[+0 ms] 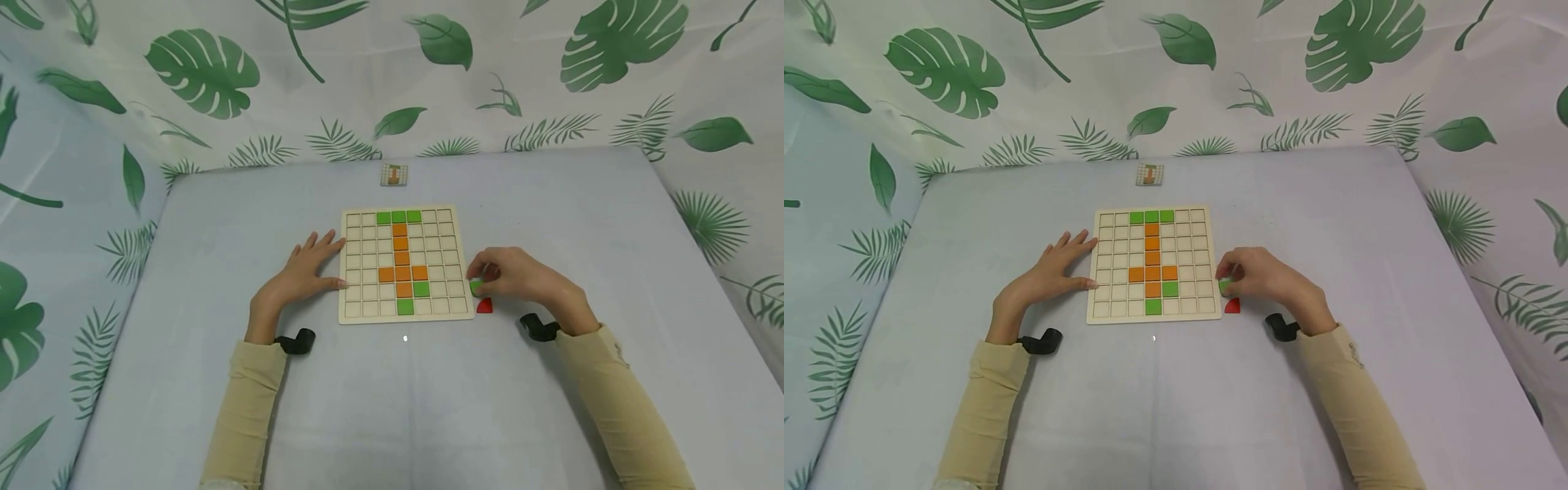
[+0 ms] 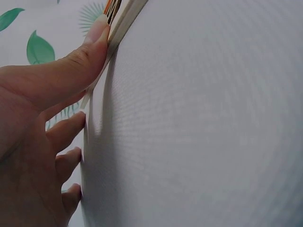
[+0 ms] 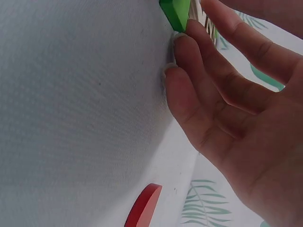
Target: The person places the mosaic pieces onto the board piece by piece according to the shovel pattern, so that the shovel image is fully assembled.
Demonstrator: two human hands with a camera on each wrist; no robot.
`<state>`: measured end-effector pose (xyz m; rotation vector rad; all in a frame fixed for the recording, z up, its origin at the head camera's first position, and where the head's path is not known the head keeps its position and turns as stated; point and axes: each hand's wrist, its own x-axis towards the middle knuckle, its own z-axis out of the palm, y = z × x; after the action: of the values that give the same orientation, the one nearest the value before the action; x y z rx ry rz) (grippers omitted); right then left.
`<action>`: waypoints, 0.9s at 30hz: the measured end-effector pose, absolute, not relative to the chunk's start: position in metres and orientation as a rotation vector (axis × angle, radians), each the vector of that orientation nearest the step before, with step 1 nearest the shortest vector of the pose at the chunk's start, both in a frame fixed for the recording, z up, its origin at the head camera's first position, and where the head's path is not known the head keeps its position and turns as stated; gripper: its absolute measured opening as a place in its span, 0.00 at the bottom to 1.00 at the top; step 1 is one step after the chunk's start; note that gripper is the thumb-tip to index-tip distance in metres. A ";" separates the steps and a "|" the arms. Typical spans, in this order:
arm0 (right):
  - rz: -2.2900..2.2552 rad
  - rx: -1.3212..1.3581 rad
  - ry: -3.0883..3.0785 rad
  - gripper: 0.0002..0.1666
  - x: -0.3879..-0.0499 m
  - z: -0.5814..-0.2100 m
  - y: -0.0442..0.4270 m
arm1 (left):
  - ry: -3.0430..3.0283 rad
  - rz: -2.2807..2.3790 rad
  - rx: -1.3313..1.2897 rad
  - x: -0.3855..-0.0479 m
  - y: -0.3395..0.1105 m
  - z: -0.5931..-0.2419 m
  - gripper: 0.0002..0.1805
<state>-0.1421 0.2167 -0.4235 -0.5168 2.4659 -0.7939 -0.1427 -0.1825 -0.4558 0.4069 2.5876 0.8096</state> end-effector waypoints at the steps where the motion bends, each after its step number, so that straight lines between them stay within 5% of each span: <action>1: -0.790 -0.512 2.466 0.15 -0.142 -0.424 0.217 | 2.587 0.809 0.406 -0.143 -0.183 -0.456 0.49; 27: -0.774 -0.511 2.466 0.14 -0.143 -0.430 0.217 | 2.582 0.806 0.407 -0.143 -0.183 -0.456 0.49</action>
<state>-0.1427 0.2167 -0.4296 -0.5112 2.4655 -0.7744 -0.1426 -0.1827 -0.4558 0.4071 2.5824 0.8060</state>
